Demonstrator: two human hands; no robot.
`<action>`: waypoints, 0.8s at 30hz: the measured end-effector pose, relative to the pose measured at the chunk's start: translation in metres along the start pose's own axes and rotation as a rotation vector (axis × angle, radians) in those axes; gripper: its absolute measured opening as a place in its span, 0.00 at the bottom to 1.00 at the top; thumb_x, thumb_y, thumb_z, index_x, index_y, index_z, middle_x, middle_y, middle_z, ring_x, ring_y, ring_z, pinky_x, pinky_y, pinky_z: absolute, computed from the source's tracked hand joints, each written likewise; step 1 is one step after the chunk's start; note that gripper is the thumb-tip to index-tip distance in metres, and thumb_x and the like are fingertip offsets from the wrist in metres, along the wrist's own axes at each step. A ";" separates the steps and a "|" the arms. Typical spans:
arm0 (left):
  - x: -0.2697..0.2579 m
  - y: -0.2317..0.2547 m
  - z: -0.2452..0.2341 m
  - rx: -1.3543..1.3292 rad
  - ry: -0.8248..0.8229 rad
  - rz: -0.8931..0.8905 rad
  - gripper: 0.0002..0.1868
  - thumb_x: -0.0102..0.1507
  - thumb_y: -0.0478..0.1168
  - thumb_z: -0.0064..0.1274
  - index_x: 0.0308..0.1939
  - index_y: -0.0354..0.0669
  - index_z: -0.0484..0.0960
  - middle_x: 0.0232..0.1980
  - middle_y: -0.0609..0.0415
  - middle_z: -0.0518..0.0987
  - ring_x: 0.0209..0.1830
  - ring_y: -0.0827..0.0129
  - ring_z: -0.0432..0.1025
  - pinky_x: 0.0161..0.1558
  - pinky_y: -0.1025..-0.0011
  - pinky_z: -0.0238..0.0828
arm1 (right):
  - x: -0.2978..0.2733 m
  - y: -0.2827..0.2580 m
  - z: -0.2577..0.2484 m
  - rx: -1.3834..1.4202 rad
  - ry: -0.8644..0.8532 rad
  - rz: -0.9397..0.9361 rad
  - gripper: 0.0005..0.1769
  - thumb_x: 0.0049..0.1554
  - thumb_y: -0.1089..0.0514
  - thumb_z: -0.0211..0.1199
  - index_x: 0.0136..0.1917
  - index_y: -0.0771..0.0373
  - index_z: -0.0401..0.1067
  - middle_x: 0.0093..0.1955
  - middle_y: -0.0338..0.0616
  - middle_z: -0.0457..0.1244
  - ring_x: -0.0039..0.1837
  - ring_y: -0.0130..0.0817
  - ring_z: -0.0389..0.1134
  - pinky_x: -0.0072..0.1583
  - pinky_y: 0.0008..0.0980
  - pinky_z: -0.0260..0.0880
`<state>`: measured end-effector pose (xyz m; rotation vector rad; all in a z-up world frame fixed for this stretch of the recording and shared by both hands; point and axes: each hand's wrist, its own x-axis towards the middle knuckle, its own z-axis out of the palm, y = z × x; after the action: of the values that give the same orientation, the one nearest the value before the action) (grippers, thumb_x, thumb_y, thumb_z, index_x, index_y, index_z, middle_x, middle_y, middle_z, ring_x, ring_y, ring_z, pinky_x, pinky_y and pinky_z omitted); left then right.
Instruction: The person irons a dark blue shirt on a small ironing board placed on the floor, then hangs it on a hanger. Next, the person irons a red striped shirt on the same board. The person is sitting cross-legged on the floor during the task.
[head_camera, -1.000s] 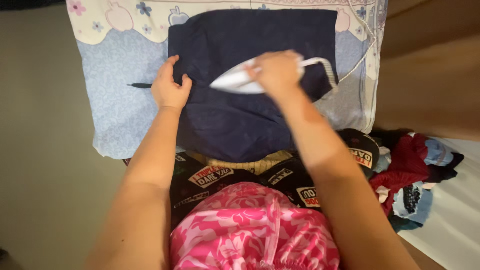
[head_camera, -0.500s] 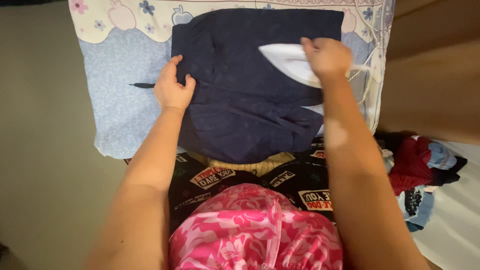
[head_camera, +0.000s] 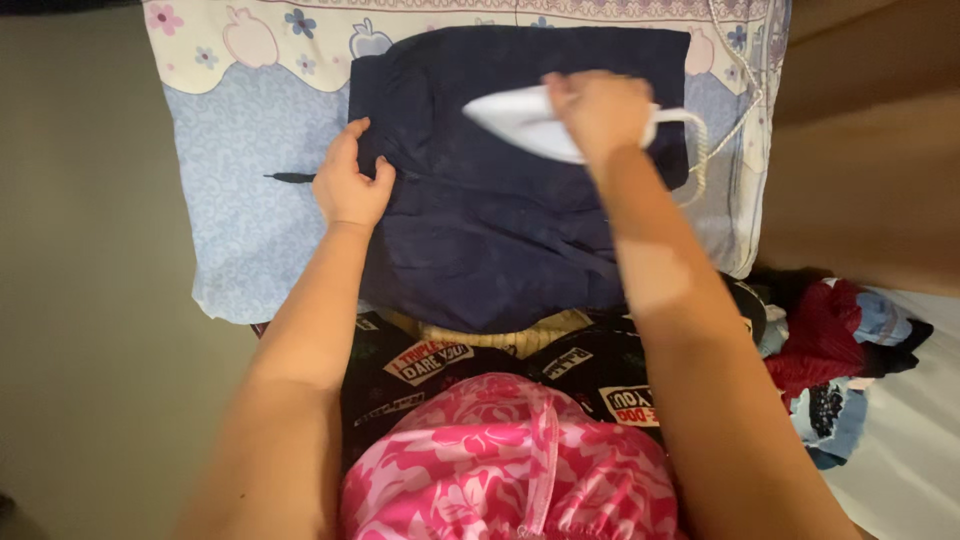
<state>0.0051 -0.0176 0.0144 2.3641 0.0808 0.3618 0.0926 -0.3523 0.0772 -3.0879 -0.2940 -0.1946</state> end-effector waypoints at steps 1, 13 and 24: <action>0.000 0.000 0.000 0.010 0.008 0.011 0.27 0.56 0.39 0.60 0.60 0.50 0.80 0.52 0.55 0.82 0.31 0.62 0.74 0.36 0.64 0.72 | 0.002 0.009 -0.004 0.013 0.030 0.056 0.27 0.67 0.35 0.54 0.41 0.53 0.82 0.38 0.43 0.70 0.40 0.45 0.71 0.45 0.49 0.64; -0.001 -0.002 0.004 0.004 -0.050 -0.079 0.27 0.56 0.39 0.61 0.61 0.51 0.81 0.46 0.53 0.81 0.26 0.63 0.71 0.36 0.65 0.73 | -0.005 -0.093 -0.027 0.081 -0.246 -0.336 0.35 0.45 0.22 0.66 0.48 0.52 0.79 0.44 0.41 0.69 0.48 0.45 0.72 0.51 0.50 0.64; -0.002 -0.003 0.002 0.003 -0.023 -0.037 0.27 0.56 0.39 0.60 0.61 0.50 0.80 0.50 0.55 0.82 0.28 0.64 0.71 0.38 0.65 0.73 | 0.008 0.058 0.021 0.134 -0.009 -0.016 0.35 0.54 0.24 0.71 0.54 0.56 0.78 0.48 0.46 0.71 0.52 0.48 0.72 0.55 0.48 0.71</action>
<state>0.0034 -0.0166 0.0103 2.3662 0.1141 0.3167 0.1140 -0.4071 0.0563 -2.9552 -0.3191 -0.1542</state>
